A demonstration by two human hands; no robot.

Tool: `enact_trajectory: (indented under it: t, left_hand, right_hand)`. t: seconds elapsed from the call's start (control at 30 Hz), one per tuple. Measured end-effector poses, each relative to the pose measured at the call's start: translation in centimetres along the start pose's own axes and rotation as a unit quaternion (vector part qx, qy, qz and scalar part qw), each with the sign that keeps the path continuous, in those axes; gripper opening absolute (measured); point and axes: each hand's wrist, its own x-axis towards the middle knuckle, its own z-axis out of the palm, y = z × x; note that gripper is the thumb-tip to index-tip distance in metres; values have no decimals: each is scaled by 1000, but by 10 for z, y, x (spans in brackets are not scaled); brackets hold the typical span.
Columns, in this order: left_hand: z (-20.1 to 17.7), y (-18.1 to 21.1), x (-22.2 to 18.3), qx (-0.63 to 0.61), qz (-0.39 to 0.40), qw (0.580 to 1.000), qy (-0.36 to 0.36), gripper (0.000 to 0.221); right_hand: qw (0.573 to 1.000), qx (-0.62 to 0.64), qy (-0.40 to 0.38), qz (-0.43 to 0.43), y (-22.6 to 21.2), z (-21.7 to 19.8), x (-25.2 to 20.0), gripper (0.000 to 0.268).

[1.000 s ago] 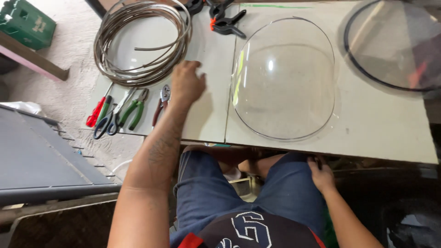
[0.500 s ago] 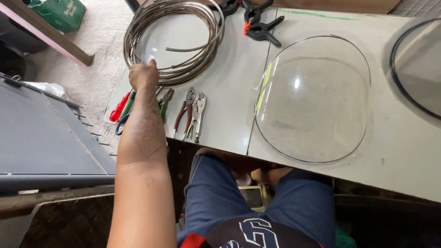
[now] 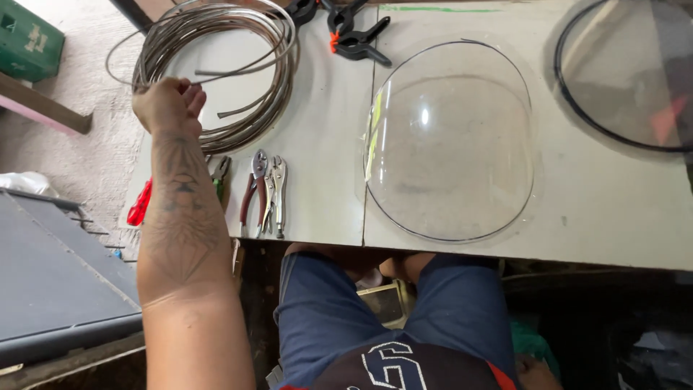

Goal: Fitting a metal ring around the perimeter of a circular transparent sheet on a repair bench

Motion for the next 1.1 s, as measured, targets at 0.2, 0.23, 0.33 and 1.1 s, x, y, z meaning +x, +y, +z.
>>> enact_trajectory:
  t: [0.2, 0.23, 0.33, 1.1]
  left_hand:
    - [29, 14, -39, 105, 79, 980, -151, 39]
    - [34, 10, -39, 134, 134, 961, -199, 38]
    - [42, 3, -43, 85, 165, 947, -263, 39]
    - [-54, -194, -249, -38, -125, 911, -391, 46]
  right_hand:
    - [1000, 23, -4, 15, -15, -10, 18, 43]
    - [1000, 19, 0, -10, -1, 2, 31, 45]
    - [993, 103, -59, 11, -19, -33, -29, 55]
    - [576, 219, 569, -544, -299, -317, -217, 48]
